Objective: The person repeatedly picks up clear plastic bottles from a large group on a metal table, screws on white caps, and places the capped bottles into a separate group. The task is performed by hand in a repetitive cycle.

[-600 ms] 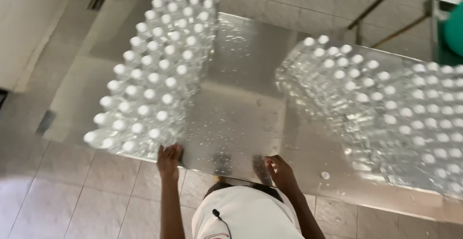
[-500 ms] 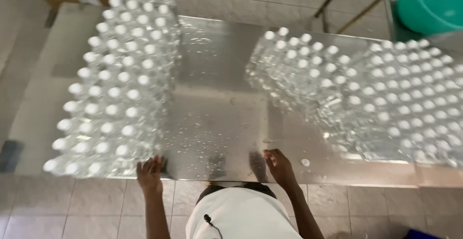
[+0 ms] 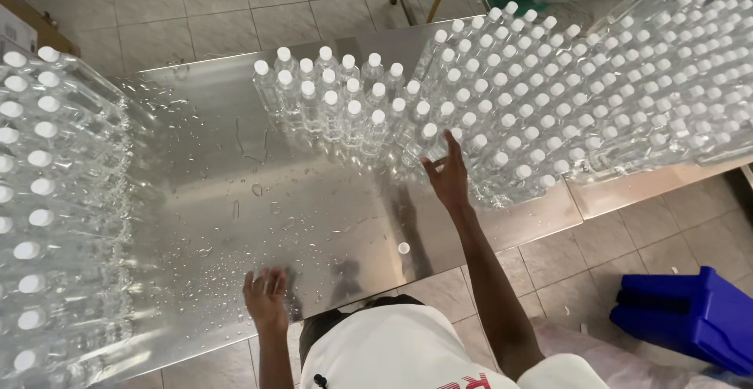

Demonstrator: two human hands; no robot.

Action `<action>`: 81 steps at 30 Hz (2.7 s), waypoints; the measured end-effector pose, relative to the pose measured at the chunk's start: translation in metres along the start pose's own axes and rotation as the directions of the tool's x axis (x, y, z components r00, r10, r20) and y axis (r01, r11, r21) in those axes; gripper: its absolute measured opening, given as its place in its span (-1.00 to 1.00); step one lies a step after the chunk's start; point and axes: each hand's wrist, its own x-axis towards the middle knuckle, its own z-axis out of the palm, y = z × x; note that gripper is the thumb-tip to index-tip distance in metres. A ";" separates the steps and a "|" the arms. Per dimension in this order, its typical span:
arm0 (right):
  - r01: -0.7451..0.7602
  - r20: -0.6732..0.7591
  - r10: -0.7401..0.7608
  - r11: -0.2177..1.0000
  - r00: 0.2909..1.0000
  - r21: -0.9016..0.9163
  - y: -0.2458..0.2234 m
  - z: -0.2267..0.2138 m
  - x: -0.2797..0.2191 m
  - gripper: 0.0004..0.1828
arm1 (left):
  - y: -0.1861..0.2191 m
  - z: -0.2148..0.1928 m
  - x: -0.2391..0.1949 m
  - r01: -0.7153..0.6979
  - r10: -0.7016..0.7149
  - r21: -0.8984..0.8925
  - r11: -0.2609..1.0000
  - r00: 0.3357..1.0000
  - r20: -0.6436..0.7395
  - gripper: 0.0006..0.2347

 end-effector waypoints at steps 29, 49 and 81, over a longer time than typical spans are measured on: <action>-0.464 0.773 -0.006 0.797 0.634 0.387 -0.078 0.056 -0.083 0.04 | -0.031 0.106 -0.081 -0.155 -0.225 0.545 0.824 0.794 0.565 -0.39; -0.090 0.648 -0.166 0.935 0.743 0.342 -0.095 0.044 -0.123 -0.43 | 0.008 0.045 -0.043 -0.360 -0.057 0.433 0.827 0.711 0.701 -0.21; 0.936 0.642 -0.762 0.161 -0.083 0.312 -0.348 0.105 -0.161 -0.59 | 0.206 -0.093 -0.048 -0.722 0.160 0.620 0.308 0.682 0.714 -0.29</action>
